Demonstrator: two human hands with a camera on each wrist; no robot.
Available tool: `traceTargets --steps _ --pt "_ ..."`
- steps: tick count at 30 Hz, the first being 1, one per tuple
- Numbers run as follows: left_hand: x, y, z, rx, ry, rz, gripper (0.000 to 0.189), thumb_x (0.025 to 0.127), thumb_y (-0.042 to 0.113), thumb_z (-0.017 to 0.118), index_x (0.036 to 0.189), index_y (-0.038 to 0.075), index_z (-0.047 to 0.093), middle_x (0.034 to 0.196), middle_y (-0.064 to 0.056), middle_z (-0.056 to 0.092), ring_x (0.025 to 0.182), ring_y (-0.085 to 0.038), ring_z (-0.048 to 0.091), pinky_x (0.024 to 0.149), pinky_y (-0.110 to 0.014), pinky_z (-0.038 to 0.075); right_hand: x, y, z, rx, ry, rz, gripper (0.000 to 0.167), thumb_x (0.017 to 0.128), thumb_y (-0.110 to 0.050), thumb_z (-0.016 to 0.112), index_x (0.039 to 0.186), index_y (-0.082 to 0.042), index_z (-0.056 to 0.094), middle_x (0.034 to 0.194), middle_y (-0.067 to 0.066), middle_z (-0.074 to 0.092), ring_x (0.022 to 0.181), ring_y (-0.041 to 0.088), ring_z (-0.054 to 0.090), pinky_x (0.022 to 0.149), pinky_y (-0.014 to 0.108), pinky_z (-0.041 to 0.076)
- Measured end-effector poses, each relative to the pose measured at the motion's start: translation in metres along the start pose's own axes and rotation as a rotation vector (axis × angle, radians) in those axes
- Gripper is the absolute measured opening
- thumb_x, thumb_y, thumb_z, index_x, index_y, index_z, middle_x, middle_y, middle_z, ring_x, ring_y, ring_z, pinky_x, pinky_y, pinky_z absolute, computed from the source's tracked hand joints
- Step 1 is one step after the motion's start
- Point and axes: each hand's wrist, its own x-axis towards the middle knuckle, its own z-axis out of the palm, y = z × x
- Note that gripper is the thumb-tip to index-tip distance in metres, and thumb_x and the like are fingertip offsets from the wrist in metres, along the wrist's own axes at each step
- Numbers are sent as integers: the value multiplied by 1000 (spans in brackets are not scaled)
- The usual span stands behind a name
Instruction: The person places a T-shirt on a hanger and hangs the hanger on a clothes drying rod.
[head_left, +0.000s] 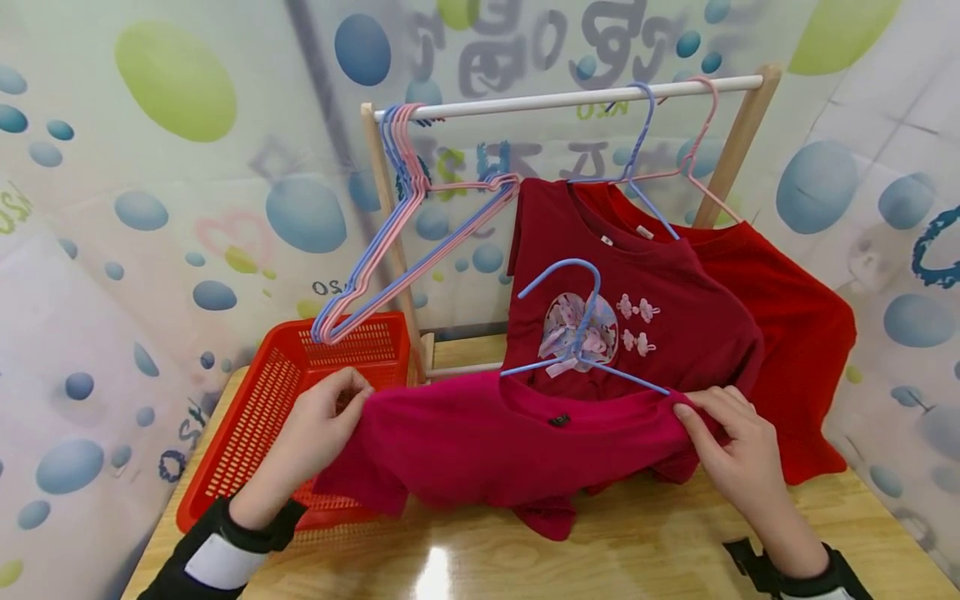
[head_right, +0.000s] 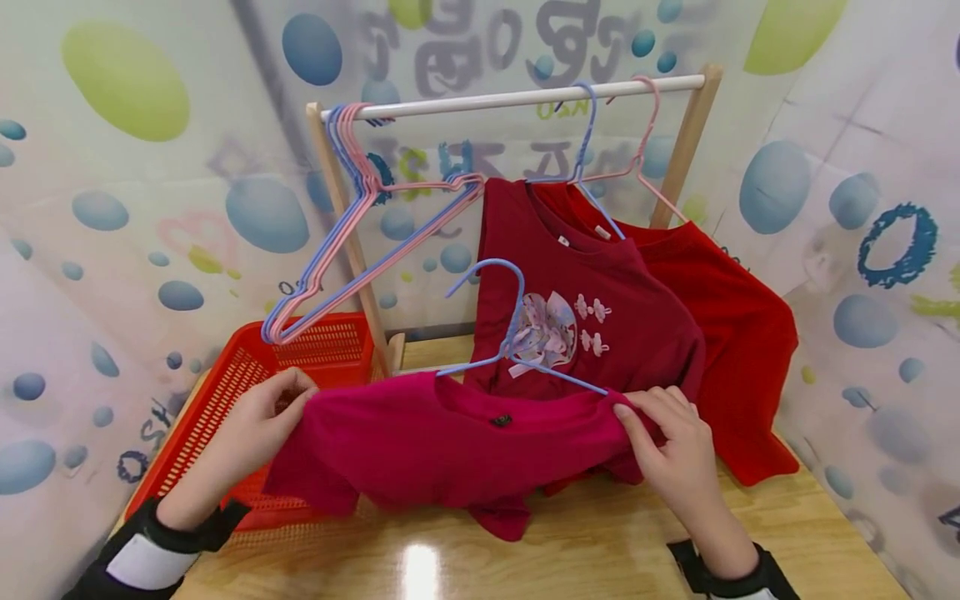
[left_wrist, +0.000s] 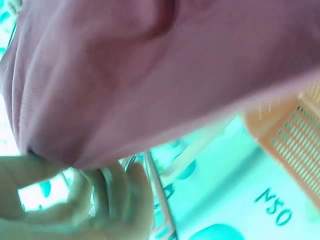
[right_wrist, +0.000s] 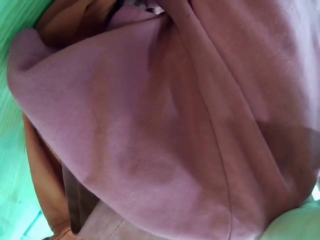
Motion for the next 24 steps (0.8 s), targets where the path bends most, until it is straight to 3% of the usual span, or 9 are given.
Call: traceTargets --steps 2,5,9,11,14,19,24 --pt "-2 4 1 94 115 88 4 94 11 57 95 10 60 86 0 58 80 -13 53 70 -26 46 0 -2 1 -17 -14 13 17 76 7 71 88 -6 70 80 -8 62 78 -1 44 69 9 33" --pt "-6 15 5 118 234 276 17 92 7 59 109 9 61 103 -2 60 96 -14 55 81 -27 46 0 -5 3 -29 -21 7 18 75 6 72 88 -6 70 80 -4 63 79 -1 44 70 8 33" --pt "-12 28 17 161 223 551 36 88 7 64 124 6 59 116 -5 60 109 -20 52 92 -31 42 3 -12 10 -39 -11 -47 20 73 6 74 88 -7 71 78 -1 64 79 3 45 69 12 32" --pt "-13 32 24 179 184 621 43 86 8 66 128 6 57 116 -6 60 110 -20 53 94 -33 42 4 -16 13 -46 -16 -66 21 72 5 74 88 -7 72 77 -1 64 78 4 45 67 15 29" --pt "-13 35 33 173 158 642 38 85 5 68 122 4 60 109 -5 63 103 -19 55 90 -33 45 6 -22 17 -43 -18 -99 24 70 5 75 90 -9 73 76 -2 64 77 6 44 65 19 26" --pt "-15 31 43 102 150 549 18 85 2 67 103 6 64 95 -1 64 90 -13 55 76 -26 50 9 -29 24 -16 6 -155 23 69 0 77 88 -12 74 76 -5 65 74 6 44 65 24 23" --pt "-20 26 48 -12 147 455 14 88 2 63 99 10 62 93 2 63 85 -8 56 70 -21 50 8 -29 26 24 21 -149 28 66 -2 80 90 -13 74 80 -3 66 81 6 48 72 19 28"
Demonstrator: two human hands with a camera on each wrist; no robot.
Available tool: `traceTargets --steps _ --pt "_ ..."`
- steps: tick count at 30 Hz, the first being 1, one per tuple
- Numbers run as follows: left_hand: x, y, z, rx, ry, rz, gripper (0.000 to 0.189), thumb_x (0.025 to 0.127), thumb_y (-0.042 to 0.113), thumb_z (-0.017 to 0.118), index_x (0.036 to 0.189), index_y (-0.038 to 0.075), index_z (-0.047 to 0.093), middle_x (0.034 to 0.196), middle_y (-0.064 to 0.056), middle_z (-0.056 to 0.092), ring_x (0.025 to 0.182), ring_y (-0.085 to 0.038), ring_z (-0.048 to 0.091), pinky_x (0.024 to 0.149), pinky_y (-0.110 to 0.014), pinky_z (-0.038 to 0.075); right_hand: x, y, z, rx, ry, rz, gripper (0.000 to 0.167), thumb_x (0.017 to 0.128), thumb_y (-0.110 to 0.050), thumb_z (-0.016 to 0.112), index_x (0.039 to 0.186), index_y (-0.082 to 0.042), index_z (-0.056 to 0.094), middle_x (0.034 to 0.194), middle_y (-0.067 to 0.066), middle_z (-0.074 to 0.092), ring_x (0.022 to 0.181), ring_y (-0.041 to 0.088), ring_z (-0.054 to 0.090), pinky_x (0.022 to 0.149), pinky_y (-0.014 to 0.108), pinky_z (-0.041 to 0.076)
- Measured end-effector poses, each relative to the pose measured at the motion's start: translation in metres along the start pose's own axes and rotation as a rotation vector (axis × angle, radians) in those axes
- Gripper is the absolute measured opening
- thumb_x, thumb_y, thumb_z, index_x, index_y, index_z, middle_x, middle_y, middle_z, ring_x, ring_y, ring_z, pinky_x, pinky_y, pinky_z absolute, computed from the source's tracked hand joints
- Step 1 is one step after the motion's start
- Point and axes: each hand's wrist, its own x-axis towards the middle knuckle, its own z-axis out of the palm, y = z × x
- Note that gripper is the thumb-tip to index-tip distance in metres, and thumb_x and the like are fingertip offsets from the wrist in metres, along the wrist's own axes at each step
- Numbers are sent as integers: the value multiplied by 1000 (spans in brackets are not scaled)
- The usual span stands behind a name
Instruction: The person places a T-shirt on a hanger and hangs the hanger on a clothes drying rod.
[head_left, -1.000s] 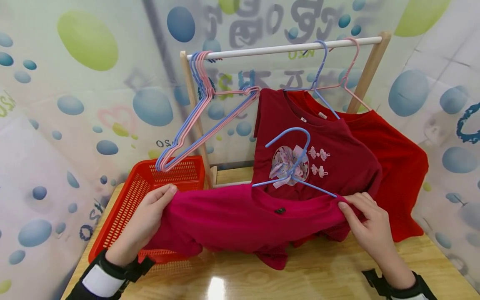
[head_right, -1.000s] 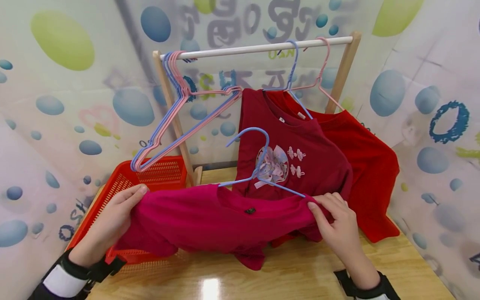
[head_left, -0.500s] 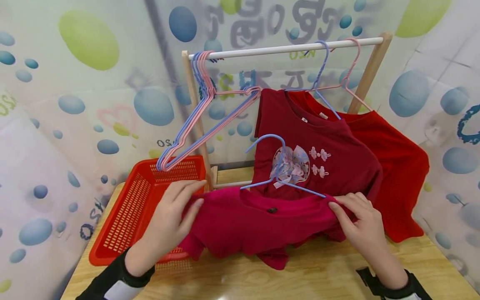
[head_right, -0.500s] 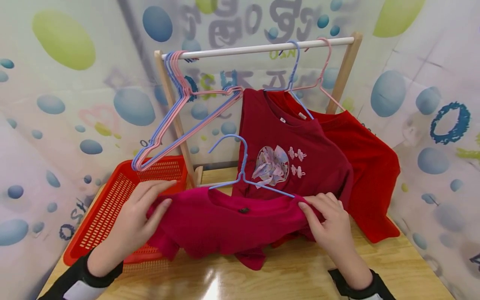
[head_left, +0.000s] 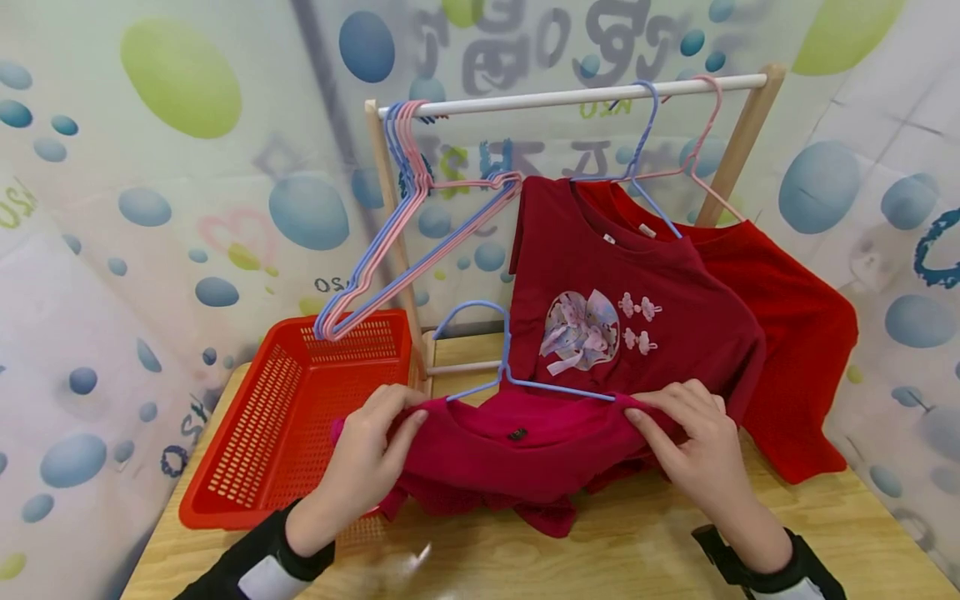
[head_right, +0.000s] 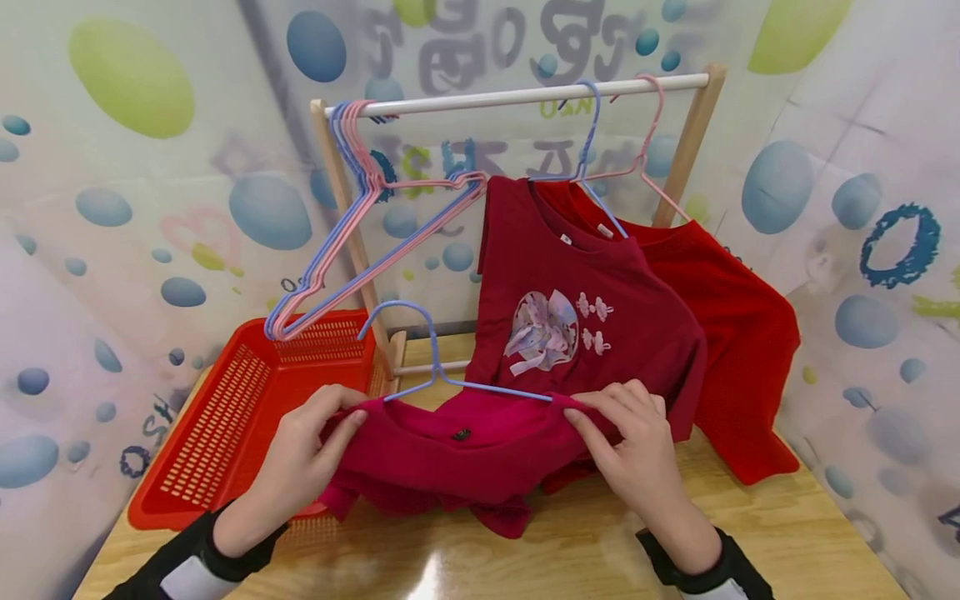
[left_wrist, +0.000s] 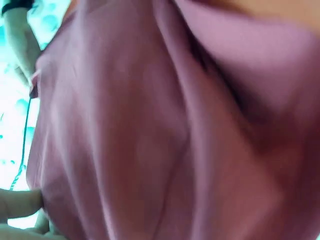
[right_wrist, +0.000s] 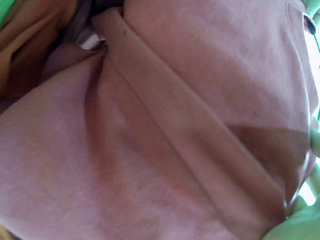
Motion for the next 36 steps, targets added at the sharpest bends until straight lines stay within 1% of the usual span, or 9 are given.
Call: traceTargets --steps 4,7,10,15,20,26,29,33,36 --pt "-3 -1 -1 -67 42 -67 15 89 1 62 98 13 62 93 4 63 82 -7 57 70 -21 49 -6 3 -2 20 -47 87 41 69 -2 80 107 -13 70 98 2 64 99 3 52 88 9 34" --pt "-4 -1 -3 -112 63 -117 14 90 2 61 97 14 62 91 6 64 80 -7 57 69 -22 49 -15 10 -3 11 -70 147 44 81 -11 74 122 -11 61 108 9 61 109 -3 48 94 7 30" --pt "-5 -2 -7 -171 72 -194 13 91 5 59 96 17 63 88 7 63 75 -9 55 63 -23 47 -24 19 -3 18 -6 153 41 91 -25 64 125 -4 56 110 8 59 112 -7 46 94 6 29" --pt "-6 -5 -14 -237 88 -359 9 93 11 58 95 19 63 84 6 62 70 -14 53 57 -24 46 -34 29 -5 32 143 155 33 93 -13 60 117 8 56 106 -15 54 89 -9 50 78 5 37" --pt "-6 -7 -19 -270 87 -451 6 94 12 58 96 16 63 84 2 62 71 -18 54 60 -25 48 -36 33 -8 -6 197 183 32 81 9 65 112 9 58 97 -14 55 79 -11 52 69 3 40" --pt "-7 -8 -18 -291 97 -450 5 94 12 58 94 13 63 83 -1 61 70 -17 52 58 -25 45 -38 34 -11 -88 153 284 37 78 8 68 113 5 57 88 4 60 77 -15 48 68 2 38" --pt "-6 -7 -17 -291 107 -433 6 93 10 59 94 13 63 83 -1 61 69 -16 51 58 -24 43 -37 33 -11 -106 153 279 39 78 4 70 115 4 57 91 12 60 83 -14 47 73 3 37" --pt "-6 -4 -14 -293 111 -378 7 93 9 59 95 14 64 83 1 61 69 -14 52 56 -24 44 -22 24 -13 -93 220 117 42 87 -20 67 117 7 57 106 20 59 102 3 50 89 10 34" --pt "-5 -1 -9 -306 90 -314 8 93 9 59 96 15 63 84 2 62 69 -14 53 55 -24 44 -5 11 -14 -143 182 -43 55 90 -44 59 117 4 60 113 21 59 109 24 50 98 21 29"
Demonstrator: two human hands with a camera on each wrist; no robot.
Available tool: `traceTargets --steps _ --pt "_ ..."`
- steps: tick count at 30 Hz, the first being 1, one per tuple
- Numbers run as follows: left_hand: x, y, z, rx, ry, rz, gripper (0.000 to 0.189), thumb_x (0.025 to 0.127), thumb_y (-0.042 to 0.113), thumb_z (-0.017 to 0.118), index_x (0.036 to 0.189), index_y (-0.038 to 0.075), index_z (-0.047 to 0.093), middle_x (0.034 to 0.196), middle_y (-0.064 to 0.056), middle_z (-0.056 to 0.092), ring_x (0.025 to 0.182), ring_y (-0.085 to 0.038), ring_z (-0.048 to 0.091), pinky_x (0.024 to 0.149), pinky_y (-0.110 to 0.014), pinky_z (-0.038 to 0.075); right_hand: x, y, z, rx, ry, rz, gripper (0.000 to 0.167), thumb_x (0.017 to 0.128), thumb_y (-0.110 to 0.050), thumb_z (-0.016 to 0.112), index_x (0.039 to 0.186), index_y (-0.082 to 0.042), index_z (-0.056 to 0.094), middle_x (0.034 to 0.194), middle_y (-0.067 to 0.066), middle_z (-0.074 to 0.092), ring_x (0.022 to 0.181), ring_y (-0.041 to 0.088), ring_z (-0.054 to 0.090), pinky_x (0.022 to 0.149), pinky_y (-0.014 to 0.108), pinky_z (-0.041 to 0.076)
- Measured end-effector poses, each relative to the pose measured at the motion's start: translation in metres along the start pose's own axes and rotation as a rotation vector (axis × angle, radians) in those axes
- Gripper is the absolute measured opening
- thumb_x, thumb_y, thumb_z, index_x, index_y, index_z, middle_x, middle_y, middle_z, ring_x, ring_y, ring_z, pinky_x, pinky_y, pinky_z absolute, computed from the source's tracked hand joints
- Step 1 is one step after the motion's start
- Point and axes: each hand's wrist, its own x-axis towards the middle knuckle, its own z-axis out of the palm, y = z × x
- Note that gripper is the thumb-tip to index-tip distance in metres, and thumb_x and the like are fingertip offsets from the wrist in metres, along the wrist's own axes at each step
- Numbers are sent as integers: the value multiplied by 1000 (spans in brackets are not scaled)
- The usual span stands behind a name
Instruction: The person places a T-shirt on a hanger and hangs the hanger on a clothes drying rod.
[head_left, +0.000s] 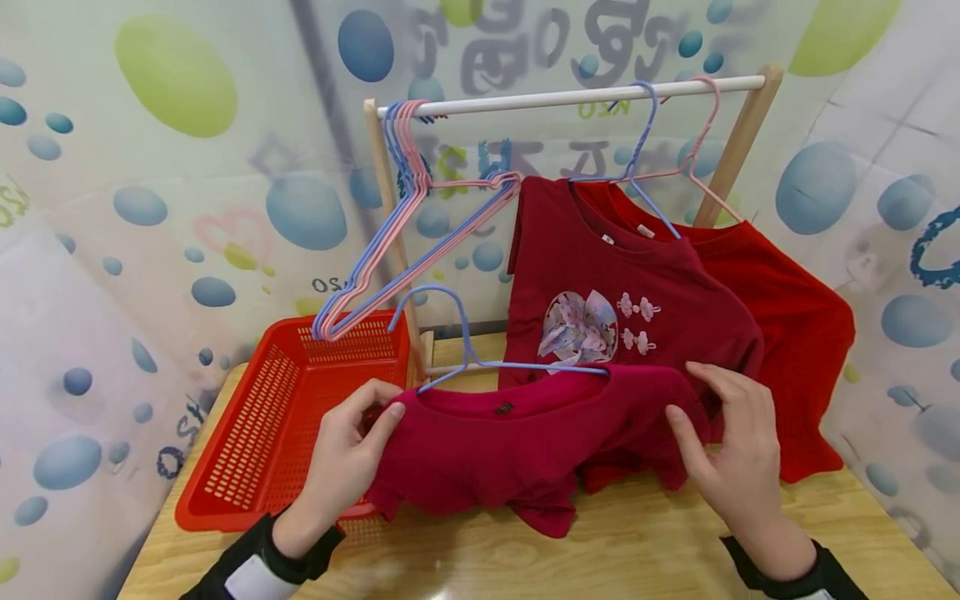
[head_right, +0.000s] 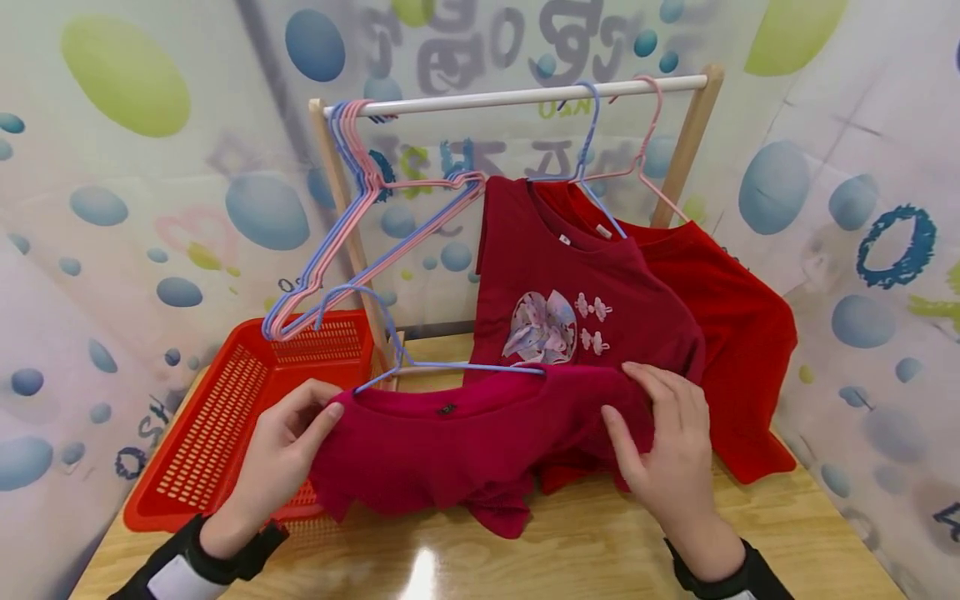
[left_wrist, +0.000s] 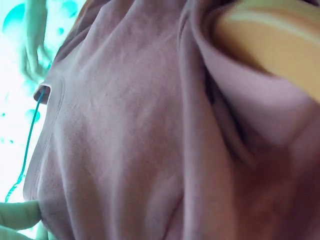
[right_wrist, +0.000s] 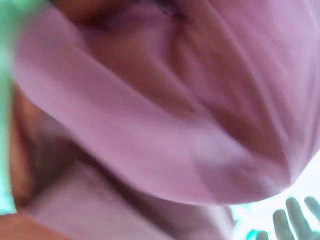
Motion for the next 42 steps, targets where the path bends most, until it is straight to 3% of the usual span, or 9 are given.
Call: traceTargets --steps 3,7,10,12,15,22,28,36,42 --pt "0 2 7 -8 -38 49 9 93 9 59 96 17 63 86 3 63 70 -14 54 56 -24 45 15 -14 0 -77 -152 -117 57 92 -53 51 113 -3 65 111 17 61 104 35 49 90 36 30" --pt "1 4 13 8 -64 91 12 92 8 60 97 18 64 89 6 64 73 -12 56 58 -24 47 20 -19 1 -115 -345 -164 53 98 -49 39 103 -5 67 96 9 63 91 27 50 79 37 33" --pt "2 3 14 69 -60 137 13 90 8 62 98 18 65 92 7 64 77 -10 56 61 -23 49 18 -17 2 -91 -391 -144 26 95 -27 57 101 -4 67 87 3 63 82 17 49 74 26 33" --pt "3 2 12 130 -50 170 14 89 9 64 100 18 65 94 8 64 81 -8 56 65 -23 49 17 -16 2 -75 -388 -127 18 85 -10 68 102 -5 67 86 0 63 80 14 48 71 23 31" --pt "3 -2 6 205 -23 197 19 87 13 68 105 19 66 98 8 65 88 -8 54 68 -23 47 17 -13 2 -63 -372 -97 36 69 7 75 102 -5 67 85 0 63 79 13 48 70 23 30" --pt "-1 -15 -15 330 -8 86 35 80 10 75 113 17 63 104 8 62 88 -7 51 68 -24 43 20 -2 -3 -50 -325 -34 35 69 12 72 100 -4 67 85 3 62 82 15 46 70 27 27" --pt "-7 -23 -27 305 -18 -35 39 83 1 69 118 13 59 105 6 63 92 -7 59 77 -25 52 22 8 -9 -57 -328 32 32 72 13 70 99 -3 65 85 4 62 83 12 44 74 30 30" --pt "-7 -24 -37 357 142 -26 13 85 6 68 96 13 66 86 1 69 72 -6 63 66 -14 50 22 17 -14 -52 -301 43 33 72 15 68 100 -2 66 86 6 63 83 9 44 75 28 32" --pt "-6 -24 -41 428 173 -29 10 84 5 69 88 14 66 79 2 68 68 -5 61 61 -15 49 21 19 -18 -69 -245 75 32 72 17 68 99 0 66 88 9 65 85 8 45 79 18 31"
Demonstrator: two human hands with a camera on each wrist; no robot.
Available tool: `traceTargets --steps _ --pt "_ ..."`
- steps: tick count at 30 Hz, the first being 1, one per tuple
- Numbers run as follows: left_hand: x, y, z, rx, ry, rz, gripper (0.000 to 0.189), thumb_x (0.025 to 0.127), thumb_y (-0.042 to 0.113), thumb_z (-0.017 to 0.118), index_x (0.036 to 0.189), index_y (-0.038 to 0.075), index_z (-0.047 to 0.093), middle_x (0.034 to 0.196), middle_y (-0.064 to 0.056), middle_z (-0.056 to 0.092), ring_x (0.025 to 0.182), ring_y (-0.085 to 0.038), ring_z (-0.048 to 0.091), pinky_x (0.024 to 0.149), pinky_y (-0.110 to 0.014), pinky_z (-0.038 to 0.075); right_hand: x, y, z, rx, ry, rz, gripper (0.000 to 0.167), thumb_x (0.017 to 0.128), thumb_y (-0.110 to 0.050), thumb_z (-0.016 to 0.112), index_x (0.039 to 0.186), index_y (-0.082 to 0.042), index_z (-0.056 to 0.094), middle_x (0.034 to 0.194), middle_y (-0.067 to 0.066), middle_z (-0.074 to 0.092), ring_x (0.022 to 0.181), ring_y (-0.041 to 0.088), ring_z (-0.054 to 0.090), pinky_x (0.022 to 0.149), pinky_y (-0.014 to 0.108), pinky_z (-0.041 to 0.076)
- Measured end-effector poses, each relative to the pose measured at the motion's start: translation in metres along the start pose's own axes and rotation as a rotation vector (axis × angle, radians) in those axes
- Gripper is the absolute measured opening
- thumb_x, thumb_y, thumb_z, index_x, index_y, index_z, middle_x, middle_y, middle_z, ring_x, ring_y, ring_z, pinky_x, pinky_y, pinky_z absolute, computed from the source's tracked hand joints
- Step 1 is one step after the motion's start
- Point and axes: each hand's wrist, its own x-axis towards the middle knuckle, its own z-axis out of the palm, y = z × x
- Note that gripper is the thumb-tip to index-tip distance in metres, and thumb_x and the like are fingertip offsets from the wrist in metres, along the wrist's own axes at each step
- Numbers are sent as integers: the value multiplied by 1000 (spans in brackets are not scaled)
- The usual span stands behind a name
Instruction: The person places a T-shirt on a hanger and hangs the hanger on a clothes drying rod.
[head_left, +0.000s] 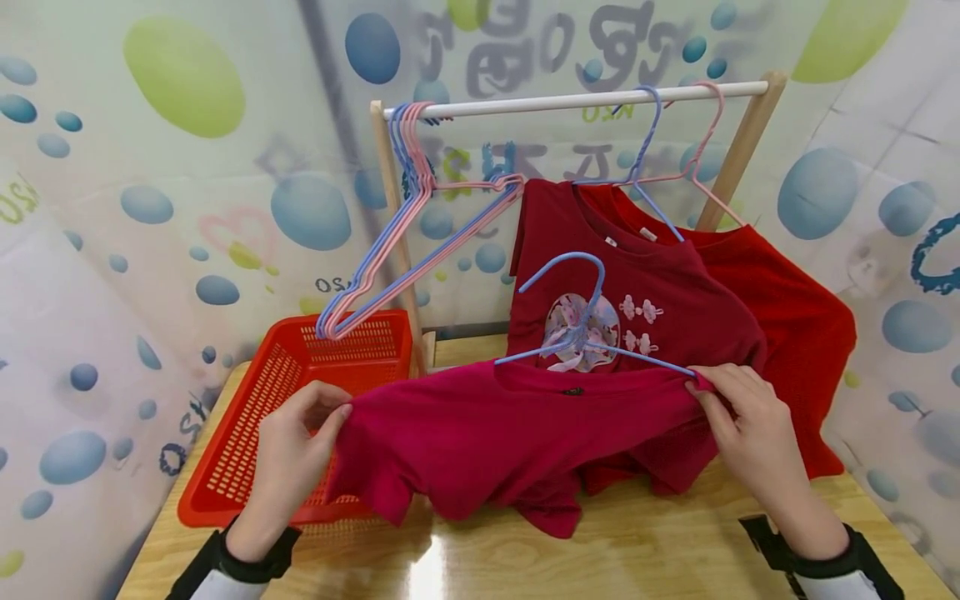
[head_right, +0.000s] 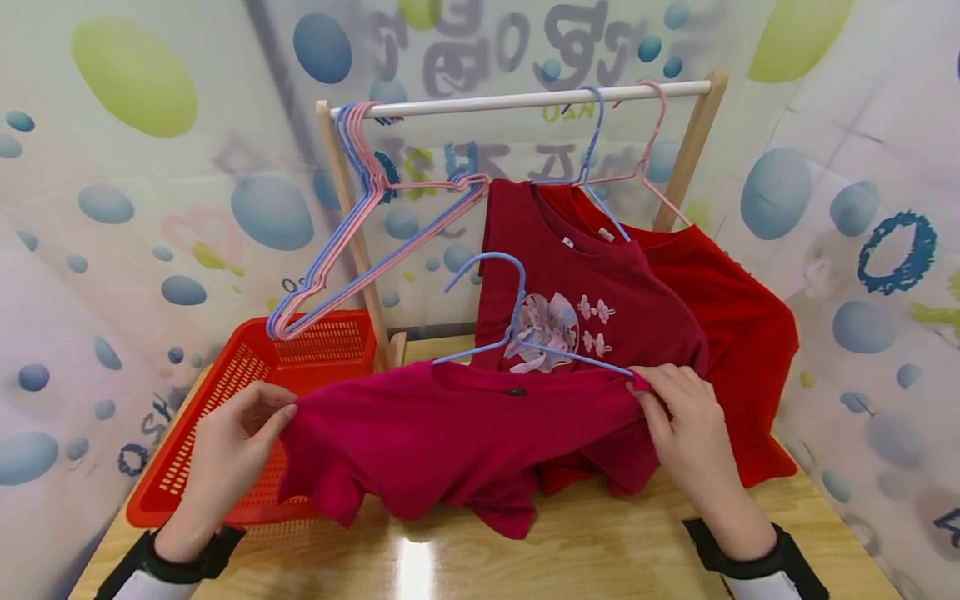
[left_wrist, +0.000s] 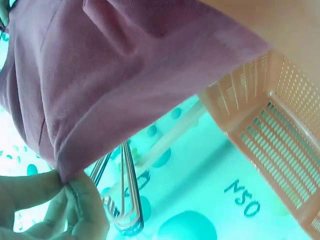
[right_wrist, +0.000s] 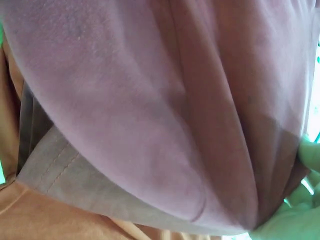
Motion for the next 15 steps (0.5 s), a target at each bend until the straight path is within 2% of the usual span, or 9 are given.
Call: traceTargets --steps 6,11,15 --pt "1 4 7 31 -76 15 12 83 6 72 90 14 65 81 1 68 70 -7 62 60 -21 52 1 -4 -6 -49 36 19 30 73 15 68 100 1 67 89 13 65 83 14 47 75 24 31" --pt "2 14 8 31 -21 51 19 83 8 72 99 11 64 92 2 68 81 -8 64 69 -29 55 3 -14 -9 -69 49 -9 32 71 13 70 101 3 67 87 13 66 81 18 49 73 27 33" --pt "-2 22 11 56 23 128 30 81 7 73 109 6 60 99 -1 64 89 -12 61 72 -34 55 4 -20 -10 -81 104 -11 29 73 11 70 100 3 68 86 14 66 79 23 53 74 21 34"
